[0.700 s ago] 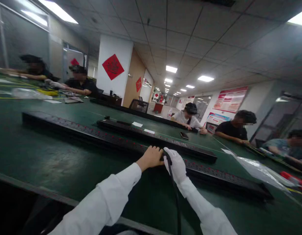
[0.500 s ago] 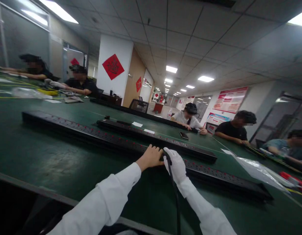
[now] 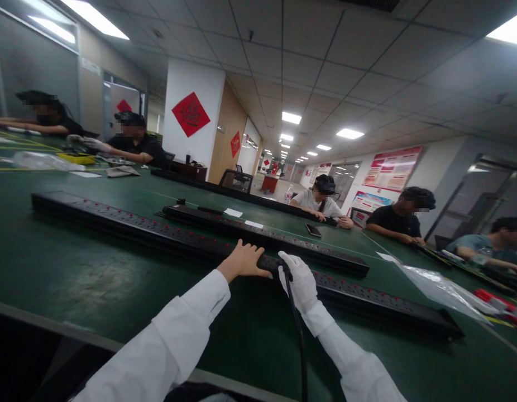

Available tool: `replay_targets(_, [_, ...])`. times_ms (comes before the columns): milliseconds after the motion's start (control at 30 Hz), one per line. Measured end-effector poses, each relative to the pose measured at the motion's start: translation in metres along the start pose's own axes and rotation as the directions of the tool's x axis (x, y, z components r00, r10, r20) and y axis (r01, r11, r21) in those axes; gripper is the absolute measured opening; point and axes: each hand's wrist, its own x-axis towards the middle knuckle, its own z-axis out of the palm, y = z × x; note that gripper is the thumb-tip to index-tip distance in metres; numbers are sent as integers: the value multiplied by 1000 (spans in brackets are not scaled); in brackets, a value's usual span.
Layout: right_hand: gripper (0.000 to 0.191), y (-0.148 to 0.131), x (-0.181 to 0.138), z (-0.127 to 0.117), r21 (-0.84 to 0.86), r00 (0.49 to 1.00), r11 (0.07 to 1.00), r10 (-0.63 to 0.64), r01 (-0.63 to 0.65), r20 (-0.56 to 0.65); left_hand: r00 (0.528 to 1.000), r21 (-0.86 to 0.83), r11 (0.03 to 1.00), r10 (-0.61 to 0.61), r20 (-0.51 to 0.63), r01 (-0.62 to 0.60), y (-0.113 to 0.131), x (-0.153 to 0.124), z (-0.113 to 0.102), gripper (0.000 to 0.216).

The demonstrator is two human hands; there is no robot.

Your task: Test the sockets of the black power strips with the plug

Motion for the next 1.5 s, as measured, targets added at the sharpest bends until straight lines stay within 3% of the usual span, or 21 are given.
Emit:
replay_targets(333, [32,3,10,2,-38,1000,999,-11,11,-1,1000,-37,999,-12,12,12,3,-1,-3,78])
replay_targets(767, [22,3,17,-3,-125,999,992,-27,29,18,999,41,999,36,-19,-35,1,3,-5,79])
replay_targets(1133, [22,30,11,-37,-187,991,976,-101,115,82,996,37,996,85,-27,-84,37,20,2,78])
replay_targets(1333, [25,30,6,-36,-190,994,979,-55,73,99,996,24,997,72,-57,-71,39,20,5,80])
replay_targets(1500, [35,41,1,-35,-147,990,982,-100,114,100,996,6,998,64,-58,-64,39,17,4,80])
